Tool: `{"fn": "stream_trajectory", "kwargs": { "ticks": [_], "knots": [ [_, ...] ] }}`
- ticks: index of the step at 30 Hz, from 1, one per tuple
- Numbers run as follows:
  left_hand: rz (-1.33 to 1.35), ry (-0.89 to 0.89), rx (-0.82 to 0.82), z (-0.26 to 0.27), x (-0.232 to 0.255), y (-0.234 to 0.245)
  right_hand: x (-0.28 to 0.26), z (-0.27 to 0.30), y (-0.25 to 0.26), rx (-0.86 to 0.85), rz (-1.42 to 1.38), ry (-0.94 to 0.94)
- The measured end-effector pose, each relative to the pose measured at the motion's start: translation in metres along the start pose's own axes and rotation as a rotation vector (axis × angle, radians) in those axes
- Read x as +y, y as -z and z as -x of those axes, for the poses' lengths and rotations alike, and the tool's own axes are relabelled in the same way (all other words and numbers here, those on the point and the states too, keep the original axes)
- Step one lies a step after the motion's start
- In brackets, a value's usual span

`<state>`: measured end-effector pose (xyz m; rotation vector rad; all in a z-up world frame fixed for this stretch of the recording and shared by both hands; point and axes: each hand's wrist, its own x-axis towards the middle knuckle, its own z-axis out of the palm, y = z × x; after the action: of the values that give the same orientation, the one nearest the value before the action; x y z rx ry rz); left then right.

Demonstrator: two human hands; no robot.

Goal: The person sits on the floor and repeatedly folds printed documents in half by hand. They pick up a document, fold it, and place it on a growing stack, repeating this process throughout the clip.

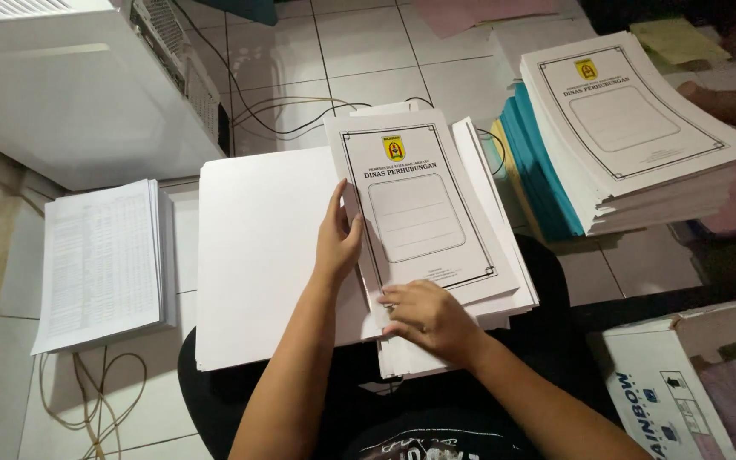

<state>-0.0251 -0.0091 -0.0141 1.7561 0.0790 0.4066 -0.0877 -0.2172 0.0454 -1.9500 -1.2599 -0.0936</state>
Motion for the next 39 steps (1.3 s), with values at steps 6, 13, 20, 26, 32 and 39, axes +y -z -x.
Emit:
{"fn": "stream_trajectory", "kwargs": {
  "ticks": [6, 13, 20, 26, 32, 39],
  "knots": [
    [0.181, 0.057, 0.023, -0.003, -0.011, 0.001, 0.03, 0.008, 0.046, 0.286, 0.373, -0.504],
    [0.442, 0.061, 0.082, -0.01, -0.032, 0.013, 0.063, 0.02, 0.061, 0.28, 0.044, -0.979],
    [0.179, -0.024, 0.128, 0.001, 0.003, -0.001, 0.12, 0.046, 0.067, 0.321, -0.432, -0.872],
    [-0.583, -0.15, 0.222, 0.001, -0.007, -0.001, 0.121, 0.046, 0.074, 0.246, -0.398, -0.941],
    [-0.875, -0.038, -0.161, 0.006, 0.015, 0.029, 0.132, 0.049, 0.074, 0.226, -0.431, -0.959],
    [-0.836, 0.021, -0.25, 0.01, 0.041, 0.055, 0.145, 0.057, 0.067, 0.259, -0.481, -0.923]
  ]
}}
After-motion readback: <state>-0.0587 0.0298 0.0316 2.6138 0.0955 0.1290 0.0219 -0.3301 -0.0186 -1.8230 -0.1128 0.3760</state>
